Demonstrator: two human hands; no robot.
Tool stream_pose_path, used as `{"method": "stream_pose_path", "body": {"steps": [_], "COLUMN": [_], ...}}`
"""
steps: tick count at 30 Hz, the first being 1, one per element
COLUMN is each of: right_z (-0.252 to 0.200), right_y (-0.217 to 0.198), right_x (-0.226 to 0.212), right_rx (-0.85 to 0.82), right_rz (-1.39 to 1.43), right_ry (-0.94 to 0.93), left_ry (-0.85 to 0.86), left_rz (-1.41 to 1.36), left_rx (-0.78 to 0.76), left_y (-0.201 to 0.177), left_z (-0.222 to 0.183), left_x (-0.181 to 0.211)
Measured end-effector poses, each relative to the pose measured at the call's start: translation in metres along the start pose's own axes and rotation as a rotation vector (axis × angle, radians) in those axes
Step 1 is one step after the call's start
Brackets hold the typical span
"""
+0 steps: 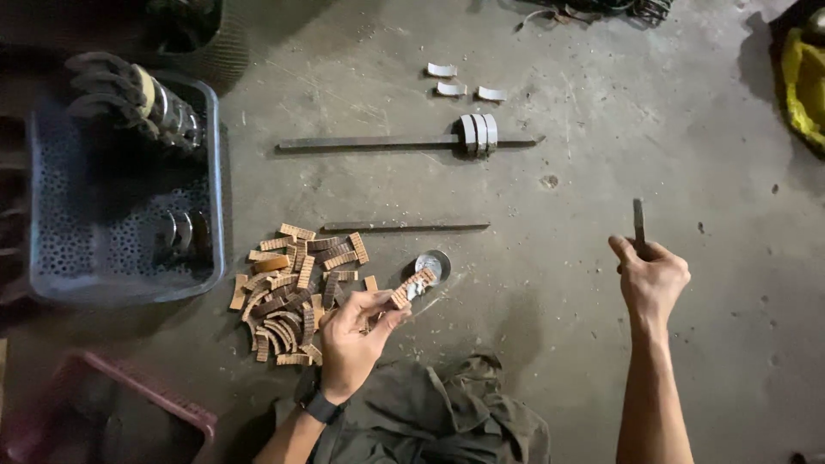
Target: Applying grease to engine bearings using a small metal applicator tool.
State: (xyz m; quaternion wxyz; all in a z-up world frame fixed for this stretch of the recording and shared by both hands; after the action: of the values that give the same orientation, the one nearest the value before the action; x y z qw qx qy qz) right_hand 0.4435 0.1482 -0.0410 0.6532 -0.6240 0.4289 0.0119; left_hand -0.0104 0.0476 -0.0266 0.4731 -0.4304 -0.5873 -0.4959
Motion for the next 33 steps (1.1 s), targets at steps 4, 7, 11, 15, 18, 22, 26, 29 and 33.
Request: {"method": "stream_pose_path", "body": {"steps": [4, 7, 11, 15, 18, 22, 26, 29, 33], "right_z": [0.021, 0.001, -0.072, -0.166, -0.193, -0.205, -0.205, -0.198, -0.185], "right_y": [0.000, -0.007, 0.006, 0.040, 0.045, 0.051, 0.054, 0.055, 0.055], "right_x": [0.050, 0.030, -0.046, -0.112, -0.149, -0.165, -0.168, -0.170, -0.165], "right_rx": [0.136, 0.273, -0.083, -0.595, -0.668, -0.638, -0.569, -0.516, -0.458], "right_rz": [-0.507, -0.682, -0.092, 0.203, 0.162, 0.075, 0.053, 0.028, -0.014], "right_ry": [-0.198, -0.280, -0.273, -0.170, -0.337, -0.478, -0.514, -0.497, -0.440], "left_ry": [-0.010, -0.027, 0.112, 0.204, 0.325, 0.390, 0.418, 0.458, 0.448], "left_rz": [-0.130, -0.187, 0.043, 0.220, 0.314, 0.373, 0.306, 0.362, 0.326], "left_rx": [-0.007, -0.001, 0.039, 0.141, 0.139, 0.114, 0.073, 0.070, 0.008], "left_y": [0.004, 0.007, 0.007, 0.012, 0.014, 0.015, 0.020, 0.023, 0.025], "left_z": [-0.001, -0.001, -0.002, -0.004, -0.006, -0.007, -0.012, -0.013, -0.011], "left_x": [-0.007, -0.008, 0.003, 0.019, 0.030, 0.041, 0.043, 0.048, 0.050]}}
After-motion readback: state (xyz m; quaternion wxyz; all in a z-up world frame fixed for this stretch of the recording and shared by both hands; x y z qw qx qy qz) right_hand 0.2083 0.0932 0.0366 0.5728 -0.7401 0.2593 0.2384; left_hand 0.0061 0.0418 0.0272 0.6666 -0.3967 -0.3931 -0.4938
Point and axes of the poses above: each hand's wrist, its own z-axis towards the middle knuckle, its own y-axis out of the palm, x = y × z, the point moved 5 cm from there along z, towards the middle knuckle, and after that the axes turned 10 degrees about -z, right-handed, at the moved point
